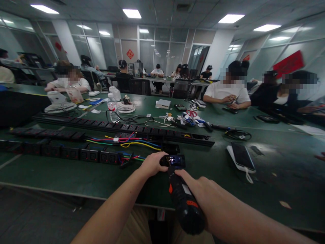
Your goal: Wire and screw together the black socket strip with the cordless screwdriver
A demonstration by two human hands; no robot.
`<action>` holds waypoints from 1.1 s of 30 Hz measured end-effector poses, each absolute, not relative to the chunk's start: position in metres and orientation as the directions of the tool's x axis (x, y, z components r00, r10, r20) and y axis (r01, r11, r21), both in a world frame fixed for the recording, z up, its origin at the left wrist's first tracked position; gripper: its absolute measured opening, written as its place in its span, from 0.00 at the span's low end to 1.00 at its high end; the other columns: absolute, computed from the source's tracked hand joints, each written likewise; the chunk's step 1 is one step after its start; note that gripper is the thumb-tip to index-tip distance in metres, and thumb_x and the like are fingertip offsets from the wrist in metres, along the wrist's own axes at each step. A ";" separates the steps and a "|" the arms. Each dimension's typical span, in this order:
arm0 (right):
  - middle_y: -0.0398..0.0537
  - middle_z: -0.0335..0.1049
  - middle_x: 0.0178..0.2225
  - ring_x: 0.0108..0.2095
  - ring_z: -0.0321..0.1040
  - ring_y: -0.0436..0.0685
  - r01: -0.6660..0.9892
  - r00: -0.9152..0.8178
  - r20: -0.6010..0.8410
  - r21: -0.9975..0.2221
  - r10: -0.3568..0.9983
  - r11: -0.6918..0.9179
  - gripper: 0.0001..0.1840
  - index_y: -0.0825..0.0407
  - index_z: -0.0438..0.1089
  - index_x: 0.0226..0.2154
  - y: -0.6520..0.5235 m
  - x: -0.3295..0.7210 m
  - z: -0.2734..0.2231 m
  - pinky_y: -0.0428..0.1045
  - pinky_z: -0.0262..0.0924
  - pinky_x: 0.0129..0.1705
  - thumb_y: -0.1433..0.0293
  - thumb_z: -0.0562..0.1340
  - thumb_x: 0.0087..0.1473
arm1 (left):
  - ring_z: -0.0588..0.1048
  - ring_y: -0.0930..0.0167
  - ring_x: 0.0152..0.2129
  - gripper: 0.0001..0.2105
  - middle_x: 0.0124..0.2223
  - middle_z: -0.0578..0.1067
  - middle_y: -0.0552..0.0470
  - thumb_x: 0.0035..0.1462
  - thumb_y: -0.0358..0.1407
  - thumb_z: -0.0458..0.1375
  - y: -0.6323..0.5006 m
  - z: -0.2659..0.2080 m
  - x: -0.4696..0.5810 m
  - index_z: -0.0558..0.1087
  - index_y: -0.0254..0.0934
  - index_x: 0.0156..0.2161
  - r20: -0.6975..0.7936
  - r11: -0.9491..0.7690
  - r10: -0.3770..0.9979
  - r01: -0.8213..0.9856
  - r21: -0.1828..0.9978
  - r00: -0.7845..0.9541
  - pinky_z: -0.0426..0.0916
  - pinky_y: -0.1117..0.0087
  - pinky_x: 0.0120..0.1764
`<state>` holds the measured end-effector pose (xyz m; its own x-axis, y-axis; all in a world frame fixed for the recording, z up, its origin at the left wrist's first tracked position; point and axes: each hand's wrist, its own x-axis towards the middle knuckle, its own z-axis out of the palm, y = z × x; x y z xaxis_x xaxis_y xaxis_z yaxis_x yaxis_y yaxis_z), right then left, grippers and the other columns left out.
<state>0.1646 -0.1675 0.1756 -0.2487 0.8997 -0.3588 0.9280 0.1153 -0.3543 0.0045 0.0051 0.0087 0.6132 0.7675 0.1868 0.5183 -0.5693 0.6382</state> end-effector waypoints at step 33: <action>0.54 0.71 0.45 0.44 0.69 0.65 0.923 -0.215 -0.400 -0.382 0.891 0.051 0.33 0.45 0.57 0.59 -0.167 0.159 0.186 0.58 0.61 0.46 0.72 0.62 0.50 | 0.73 0.64 0.45 0.23 0.47 0.75 0.53 0.46 0.42 0.66 0.002 0.015 0.005 0.71 0.45 0.49 0.169 -0.557 0.776 0.534 0.636 0.608 0.66 0.69 0.47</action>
